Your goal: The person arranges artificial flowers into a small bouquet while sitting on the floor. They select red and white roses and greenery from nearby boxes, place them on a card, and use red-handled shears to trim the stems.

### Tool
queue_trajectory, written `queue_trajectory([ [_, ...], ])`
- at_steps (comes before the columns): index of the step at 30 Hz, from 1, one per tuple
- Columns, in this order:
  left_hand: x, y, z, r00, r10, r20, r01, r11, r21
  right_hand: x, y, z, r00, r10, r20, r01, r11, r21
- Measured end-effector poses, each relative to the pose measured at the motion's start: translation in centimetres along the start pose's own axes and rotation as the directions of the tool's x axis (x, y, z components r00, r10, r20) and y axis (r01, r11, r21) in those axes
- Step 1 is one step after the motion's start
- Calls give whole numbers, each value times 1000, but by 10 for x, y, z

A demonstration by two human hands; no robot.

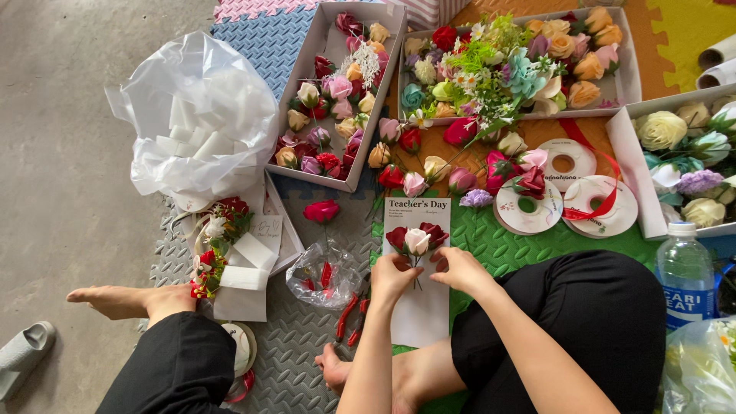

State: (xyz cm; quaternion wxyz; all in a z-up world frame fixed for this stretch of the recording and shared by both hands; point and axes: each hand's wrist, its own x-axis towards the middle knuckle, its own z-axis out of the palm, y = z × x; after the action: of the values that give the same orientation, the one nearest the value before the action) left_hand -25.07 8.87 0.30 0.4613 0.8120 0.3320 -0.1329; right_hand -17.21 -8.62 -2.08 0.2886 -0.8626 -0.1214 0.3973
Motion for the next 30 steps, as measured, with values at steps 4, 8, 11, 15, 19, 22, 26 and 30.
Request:
queue_trajectory([
  [4, -21, 35, -37, 987, -16, 160, -18, 979, 204, -6, -9, -9, 999, 30, 41, -30, 1000, 0],
  [8, -23, 49, -62, 990, -10, 143, -36, 950, 309, -16, -14, -24, 997, 62, 49, -60, 997, -47],
  [11, -30, 68, -75, 997, 69, 21, -72, 949, 308, -39, -37, -48, 993, 105, 58, -101, 993, -61],
  [15, -28, 86, -61, 818, 462, -342, -507, 861, -49, -40, -38, -57, 994, 94, -59, -93, 996, 12],
  [19, -44, 113, -25, 614, 552, -564, -734, 663, -149, -48, -34, -77, 962, -70, -263, 173, 904, 392],
  [22, -70, 126, 10, 440, 631, -638, -865, 489, -113, -56, -31, -104, 812, -179, -555, 431, 825, 365],
  [26, -93, 102, 70, 578, 694, -429, -814, 533, -232, -52, -31, -174, 619, -157, -770, 553, 784, 284],
  [30, -106, 79, 120, 695, 618, -367, -683, 728, -68, 3, -40, -266, 437, -341, -832, 462, 879, -117],
])
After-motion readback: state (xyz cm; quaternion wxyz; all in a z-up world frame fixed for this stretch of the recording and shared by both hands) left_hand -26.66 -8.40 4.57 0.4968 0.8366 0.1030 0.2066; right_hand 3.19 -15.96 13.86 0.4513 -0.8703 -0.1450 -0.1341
